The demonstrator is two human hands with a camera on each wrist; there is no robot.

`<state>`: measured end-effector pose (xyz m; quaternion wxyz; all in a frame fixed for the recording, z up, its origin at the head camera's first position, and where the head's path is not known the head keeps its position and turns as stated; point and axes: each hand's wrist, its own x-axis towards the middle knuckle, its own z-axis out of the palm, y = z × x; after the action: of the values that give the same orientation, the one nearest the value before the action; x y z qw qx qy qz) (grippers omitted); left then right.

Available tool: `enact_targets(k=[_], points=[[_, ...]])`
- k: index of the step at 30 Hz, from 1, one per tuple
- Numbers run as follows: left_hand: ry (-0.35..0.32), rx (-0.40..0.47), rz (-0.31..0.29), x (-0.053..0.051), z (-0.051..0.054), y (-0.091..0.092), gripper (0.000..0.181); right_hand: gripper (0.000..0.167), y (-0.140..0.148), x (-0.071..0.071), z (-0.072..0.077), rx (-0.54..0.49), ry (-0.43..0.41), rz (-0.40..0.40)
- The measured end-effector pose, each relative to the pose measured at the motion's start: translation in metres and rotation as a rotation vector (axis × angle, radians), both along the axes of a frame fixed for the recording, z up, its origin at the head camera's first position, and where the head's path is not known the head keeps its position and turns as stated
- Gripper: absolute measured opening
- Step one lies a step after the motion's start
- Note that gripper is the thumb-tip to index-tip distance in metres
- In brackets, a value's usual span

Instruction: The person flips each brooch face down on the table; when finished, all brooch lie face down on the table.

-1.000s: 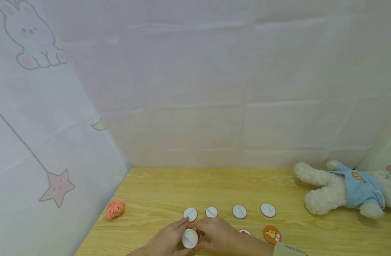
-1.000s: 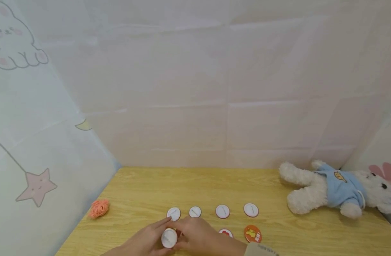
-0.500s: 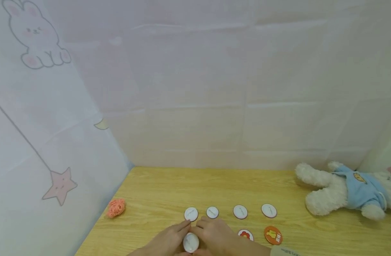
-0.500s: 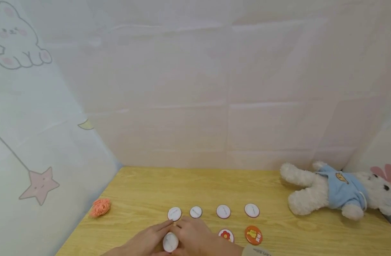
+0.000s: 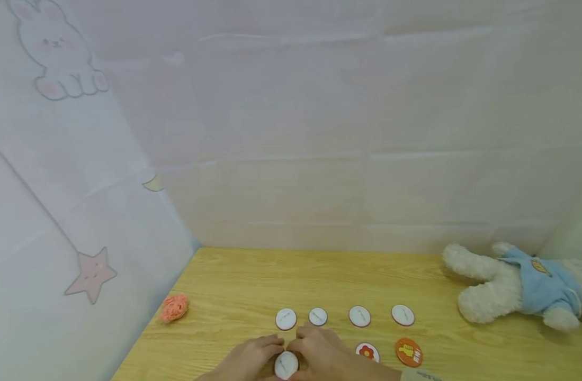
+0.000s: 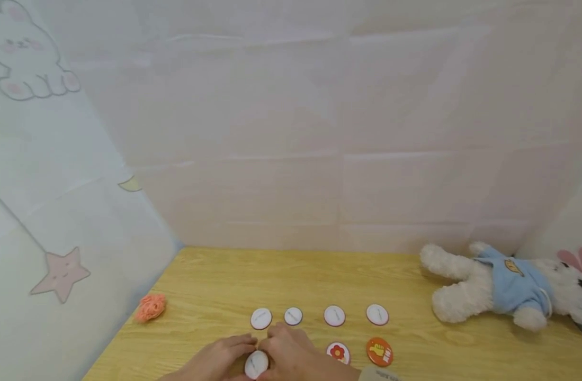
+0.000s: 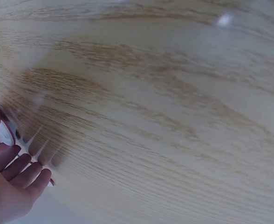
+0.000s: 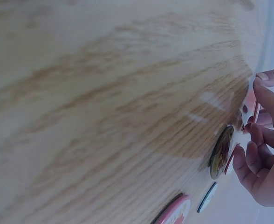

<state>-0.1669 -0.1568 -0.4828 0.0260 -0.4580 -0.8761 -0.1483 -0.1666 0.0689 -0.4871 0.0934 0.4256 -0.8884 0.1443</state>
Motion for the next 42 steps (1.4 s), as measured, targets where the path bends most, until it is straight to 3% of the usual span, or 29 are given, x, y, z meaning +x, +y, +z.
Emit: enact_targets(k=[9, 14, 19, 27, 29, 36, 39, 42], points=[[0.031, -0.009, -0.011, 0.001, 0.0, 0.0, 0.038, 0.029, -0.003, 0.002, -0.003, -0.009, -0.072, -0.007], [-0.017, -0.023, 0.0, 0.001, 0.003, -0.003, 0.039, 0.029, -0.008, 0.002, -0.003, 0.023, -0.068, -0.009], [-0.023, -0.037, 0.001, 0.002, 0.005, -0.003, 0.039, 0.034, -0.009, 0.004, -0.002, 0.056, -0.099, -0.027], [-0.084, -0.041, 0.052, 0.007, 0.01, 0.0, 0.038, 0.038, 0.002, 0.006, 0.001, -0.019, -0.082, -0.027], [-0.088, -0.027, 0.042, 0.007, 0.013, 0.004, 0.038, 0.039, 0.011, 0.007, 0.005, -0.017, -0.072, -0.016], [0.058, 0.005, -0.061, 0.004, 0.018, 0.034, 0.049, 0.044, 0.057, 0.017, 0.017, -0.038, -0.107, -0.026], [0.078, -0.05, -0.068, 0.004, 0.019, 0.054, 0.061, 0.047, 0.076, 0.019, 0.021, -0.046, -0.066, -0.036], [0.104, -0.143, -0.031, 0.005, 0.018, 0.071, 0.068, 0.056, 0.088, 0.02, 0.024, -0.011, -0.012, -0.057]])
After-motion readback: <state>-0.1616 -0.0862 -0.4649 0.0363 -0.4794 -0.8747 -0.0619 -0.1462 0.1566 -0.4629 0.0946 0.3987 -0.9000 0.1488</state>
